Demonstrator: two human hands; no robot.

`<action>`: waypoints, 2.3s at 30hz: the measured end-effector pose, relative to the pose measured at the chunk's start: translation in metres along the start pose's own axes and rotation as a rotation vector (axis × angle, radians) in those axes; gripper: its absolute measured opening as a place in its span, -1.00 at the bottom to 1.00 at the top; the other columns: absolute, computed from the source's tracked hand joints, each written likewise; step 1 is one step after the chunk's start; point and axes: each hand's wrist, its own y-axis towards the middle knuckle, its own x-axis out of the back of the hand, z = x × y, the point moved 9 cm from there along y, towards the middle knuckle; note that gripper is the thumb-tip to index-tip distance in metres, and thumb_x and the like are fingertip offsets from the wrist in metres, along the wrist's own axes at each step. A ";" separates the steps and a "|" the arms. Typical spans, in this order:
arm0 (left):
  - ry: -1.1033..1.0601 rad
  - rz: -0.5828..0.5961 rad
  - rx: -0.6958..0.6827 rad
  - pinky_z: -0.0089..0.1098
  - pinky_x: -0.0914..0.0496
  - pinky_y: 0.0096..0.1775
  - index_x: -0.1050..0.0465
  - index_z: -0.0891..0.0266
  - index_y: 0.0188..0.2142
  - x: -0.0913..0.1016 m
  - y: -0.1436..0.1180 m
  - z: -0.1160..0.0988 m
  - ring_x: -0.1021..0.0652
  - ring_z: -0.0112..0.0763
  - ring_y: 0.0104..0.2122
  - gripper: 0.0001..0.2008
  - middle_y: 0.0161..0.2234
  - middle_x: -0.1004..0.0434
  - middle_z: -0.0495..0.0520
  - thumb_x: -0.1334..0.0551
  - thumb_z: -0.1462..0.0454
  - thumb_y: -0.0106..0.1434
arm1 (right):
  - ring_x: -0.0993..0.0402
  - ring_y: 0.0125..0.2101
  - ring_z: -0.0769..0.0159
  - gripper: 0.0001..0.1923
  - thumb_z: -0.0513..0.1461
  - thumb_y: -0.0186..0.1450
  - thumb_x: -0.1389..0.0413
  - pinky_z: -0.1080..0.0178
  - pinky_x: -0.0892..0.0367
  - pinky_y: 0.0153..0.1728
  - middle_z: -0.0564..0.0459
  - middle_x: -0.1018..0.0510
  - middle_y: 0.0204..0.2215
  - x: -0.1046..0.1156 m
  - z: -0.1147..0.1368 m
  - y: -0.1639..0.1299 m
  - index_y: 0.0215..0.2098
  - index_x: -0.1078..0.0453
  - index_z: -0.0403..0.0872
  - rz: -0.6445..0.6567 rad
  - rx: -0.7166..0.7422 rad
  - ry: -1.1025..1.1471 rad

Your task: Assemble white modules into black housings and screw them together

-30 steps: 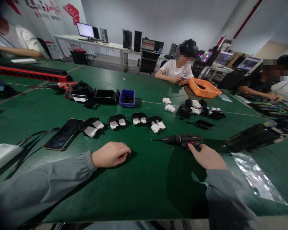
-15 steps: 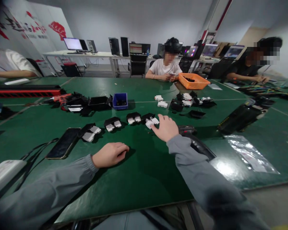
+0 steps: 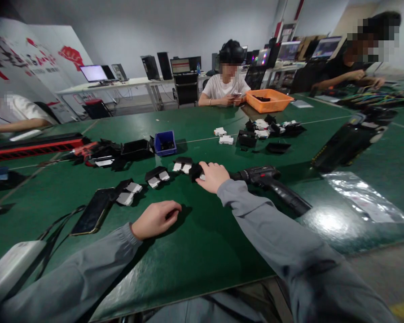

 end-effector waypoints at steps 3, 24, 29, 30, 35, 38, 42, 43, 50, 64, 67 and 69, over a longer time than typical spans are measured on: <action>-0.178 -0.143 0.191 -0.39 -0.32 -0.34 -0.33 0.16 -0.02 0.011 -0.003 0.024 -0.46 -0.43 -0.43 -0.79 -0.34 -0.46 -0.01 -0.06 0.22 0.39 | -0.44 -0.07 0.00 -0.44 -0.07 0.35 -0.08 0.05 -0.26 -0.06 -0.18 -0.52 -0.07 0.001 0.032 -0.022 0.24 -0.19 -0.12 -0.022 0.155 0.015; -0.284 -0.317 0.322 -0.18 -0.41 -0.03 -0.24 0.25 0.11 0.024 -0.009 0.045 -0.53 -0.20 -0.10 -0.60 -0.07 -0.48 0.18 -0.13 0.14 0.33 | -0.26 0.14 -0.08 -0.27 -0.08 0.22 -0.14 -0.18 0.05 0.24 -0.25 -0.44 0.09 0.006 0.046 -0.084 0.30 -0.15 -0.18 0.015 0.433 0.125; -0.390 -0.262 0.309 -0.18 -0.36 0.04 -0.22 0.23 0.17 0.022 -0.007 0.048 -0.50 -0.20 -0.03 -0.59 0.00 -0.47 0.16 -0.04 0.19 0.36 | -0.37 -0.14 -0.02 -0.42 0.06 0.23 -0.17 -0.08 -0.25 -0.03 -0.19 -0.49 -0.20 0.014 0.054 -0.084 0.05 -0.38 -0.18 0.056 0.449 0.100; -0.413 -0.257 0.302 -0.19 -0.35 0.07 -0.24 0.24 0.15 0.022 -0.007 0.048 -0.49 -0.19 0.00 -0.60 0.03 -0.46 0.16 -0.03 0.19 0.36 | -0.36 -0.14 -0.03 -0.38 0.10 0.21 -0.18 -0.06 -0.26 -0.06 -0.20 -0.48 -0.19 0.015 0.056 -0.085 0.03 -0.38 -0.17 0.062 0.451 0.117; -0.573 -0.307 0.355 -0.17 -0.29 0.14 -0.29 0.26 0.11 0.024 -0.008 0.059 -0.44 -0.16 0.06 -0.60 0.06 -0.44 0.15 -0.02 0.17 0.34 | -0.26 0.10 -0.09 -0.41 -0.03 0.12 -0.27 -0.09 -0.13 0.13 -0.26 -0.39 0.07 0.014 0.061 -0.088 0.02 -0.32 -0.15 0.047 0.510 0.240; -0.678 -0.376 0.425 -0.20 -0.36 0.07 -0.30 0.26 0.11 0.026 -0.010 0.065 -0.46 -0.17 0.02 -0.57 0.03 -0.45 0.13 -0.04 0.13 0.32 | -0.38 -0.03 0.02 -0.55 -0.13 0.14 -0.24 -0.04 -0.20 0.07 -0.18 -0.47 -0.06 0.009 0.060 -0.085 -0.06 -0.30 -0.13 0.067 0.502 0.305; -0.853 -0.397 0.561 -0.42 -0.43 -0.39 -0.25 0.19 0.15 0.018 -0.014 0.065 -0.52 -0.35 -0.33 -0.52 -0.18 -0.48 0.06 -0.10 0.05 0.31 | -0.39 -0.13 0.05 -0.57 -0.06 0.12 -0.27 0.02 -0.31 -0.07 -0.14 -0.47 -0.13 0.012 0.058 -0.080 -0.17 -0.26 -0.08 -0.008 0.447 0.394; -0.892 -0.388 0.594 -0.46 -0.38 -0.50 -0.23 0.16 0.16 0.015 -0.015 0.063 -0.49 -0.41 -0.44 -0.52 -0.25 -0.46 0.03 -0.11 0.03 0.31 | -0.39 -0.11 0.04 -0.57 -0.06 0.12 -0.28 0.02 -0.32 -0.07 -0.15 -0.46 -0.11 0.016 0.058 -0.080 -0.18 -0.25 -0.07 -0.048 0.434 0.427; -0.869 -0.358 0.607 -0.54 -0.22 -0.71 -0.14 0.12 0.18 0.002 -0.017 0.048 -0.37 -0.55 -0.67 -0.51 -0.43 -0.35 -0.06 -0.13 0.01 0.34 | -0.37 -0.04 0.02 -0.58 -0.11 0.11 -0.29 -0.03 -0.33 0.00 -0.15 -0.43 -0.08 0.030 0.053 -0.084 -0.18 -0.23 -0.02 -0.213 0.373 0.551; -1.310 -0.015 0.343 -0.30 -0.52 -0.32 -0.02 0.05 0.28 -0.019 -0.010 -0.005 -0.53 -0.27 -0.21 -0.31 0.01 -0.39 0.20 -0.27 0.08 0.25 | -0.34 0.14 -0.02 -0.30 -0.04 0.14 -0.34 -0.11 -0.34 0.11 -0.20 -0.36 0.12 0.037 0.063 -0.098 0.15 -0.16 0.02 -0.343 0.512 0.680; -1.457 0.024 0.407 -0.22 -0.52 -0.23 -0.05 0.00 0.25 -0.030 -0.014 -0.011 -0.55 -0.25 -0.18 -0.29 0.07 -0.36 0.20 -0.32 0.07 0.20 | -0.30 0.18 -0.03 -0.24 -0.01 0.16 -0.33 -0.08 -0.37 0.10 -0.22 -0.30 0.17 0.042 0.075 -0.108 0.20 -0.12 0.05 -0.372 0.603 0.674; -1.475 0.026 0.442 -0.24 -0.50 -0.22 -0.14 0.05 0.20 -0.035 -0.017 -0.014 -0.54 -0.26 -0.18 -0.30 0.01 -0.40 0.17 -0.39 0.09 0.13 | -0.30 0.19 0.00 -0.22 0.04 0.17 -0.30 -0.03 -0.40 0.09 -0.22 -0.27 0.19 0.045 0.086 -0.116 0.23 -0.09 0.05 -0.360 0.702 0.671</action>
